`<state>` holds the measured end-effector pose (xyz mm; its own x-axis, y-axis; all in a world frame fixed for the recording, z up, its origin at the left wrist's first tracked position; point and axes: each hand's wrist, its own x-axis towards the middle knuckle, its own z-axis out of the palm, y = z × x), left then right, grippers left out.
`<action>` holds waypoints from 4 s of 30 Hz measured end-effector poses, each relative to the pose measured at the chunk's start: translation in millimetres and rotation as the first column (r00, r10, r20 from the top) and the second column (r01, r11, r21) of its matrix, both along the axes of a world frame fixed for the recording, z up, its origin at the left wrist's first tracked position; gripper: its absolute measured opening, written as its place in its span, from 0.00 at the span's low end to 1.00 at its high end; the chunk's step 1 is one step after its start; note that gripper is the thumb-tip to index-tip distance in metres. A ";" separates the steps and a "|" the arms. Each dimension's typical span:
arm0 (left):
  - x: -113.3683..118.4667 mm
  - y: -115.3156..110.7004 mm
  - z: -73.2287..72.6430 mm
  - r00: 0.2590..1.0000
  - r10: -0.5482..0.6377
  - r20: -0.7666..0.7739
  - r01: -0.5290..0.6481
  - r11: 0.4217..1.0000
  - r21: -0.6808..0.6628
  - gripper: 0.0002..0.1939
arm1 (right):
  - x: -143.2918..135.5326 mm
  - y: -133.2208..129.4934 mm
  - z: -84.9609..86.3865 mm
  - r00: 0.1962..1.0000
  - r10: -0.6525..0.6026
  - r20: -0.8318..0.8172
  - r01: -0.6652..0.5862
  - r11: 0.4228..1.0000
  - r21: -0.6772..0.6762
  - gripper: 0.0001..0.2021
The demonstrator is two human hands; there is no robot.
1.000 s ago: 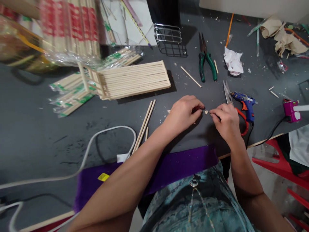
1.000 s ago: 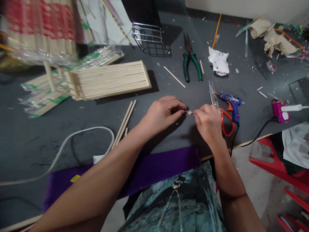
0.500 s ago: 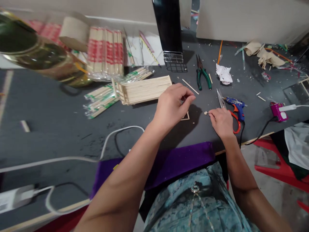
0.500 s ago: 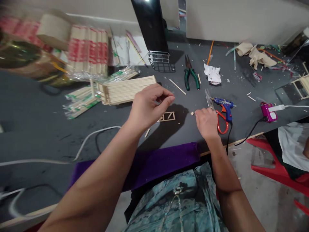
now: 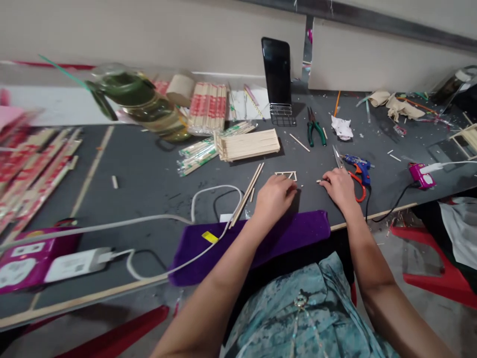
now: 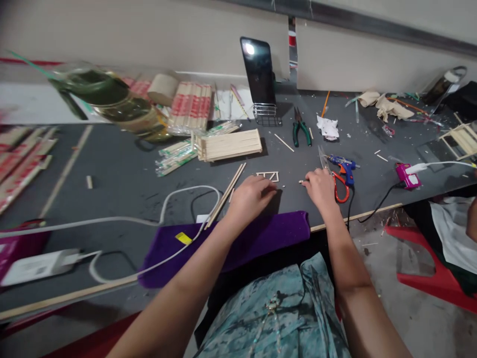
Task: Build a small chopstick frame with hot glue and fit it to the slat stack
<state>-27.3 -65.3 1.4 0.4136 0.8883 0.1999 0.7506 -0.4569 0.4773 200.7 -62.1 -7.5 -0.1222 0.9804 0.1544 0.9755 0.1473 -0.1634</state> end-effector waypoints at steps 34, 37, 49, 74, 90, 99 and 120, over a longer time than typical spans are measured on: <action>49.1 55.3 -9.4 0.994 -0.106 0.028 0.108 0.988 -0.109 0.09 | 8.8 11.0 13.8 0.988 0.070 -0.136 -0.087 0.988 -0.127 0.16; 50.1 47.7 -9.0 0.989 -0.145 0.026 0.147 0.983 -0.112 0.09 | 12.1 11.5 13.9 0.985 0.082 -0.151 -0.100 0.988 -0.116 0.16; 50.0 38.9 -3.3 0.992 -0.119 -0.046 0.117 0.992 -0.040 0.05 | 23.1 8.0 11.9 0.987 0.076 -0.138 -0.063 0.993 0.095 0.06; 24.0 44.5 -16.2 0.989 0.085 0.123 -0.097 0.991 0.088 0.11 | -8.5 34.7 41.0 0.992 0.105 -0.075 -0.104 0.994 0.021 0.10; 22.3 37.4 -16.5 0.991 -0.006 0.131 0.004 1.000 0.012 0.09 | -20.6 44.9 18.6 0.987 0.150 -0.066 -0.154 0.986 -0.060 0.13; 22.1 36.2 -15.1 0.992 -0.021 0.127 0.018 1.000 0.024 0.11 | -19.9 45.0 15.3 0.982 0.172 -0.082 -0.178 0.981 -0.076 0.13; 21.4 34.1 -2.6 0.974 -0.012 0.226 0.020 0.999 -0.031 0.14 | -12.9 44.4 17.8 0.976 0.046 -0.211 -0.045 0.999 0.007 0.07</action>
<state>-6.0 -31.2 -1.2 0.3753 0.8895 0.2606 0.6142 -0.4493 0.6487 187.8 -17.7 10.3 -0.1311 0.9741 0.1840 0.9113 0.1915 -0.3644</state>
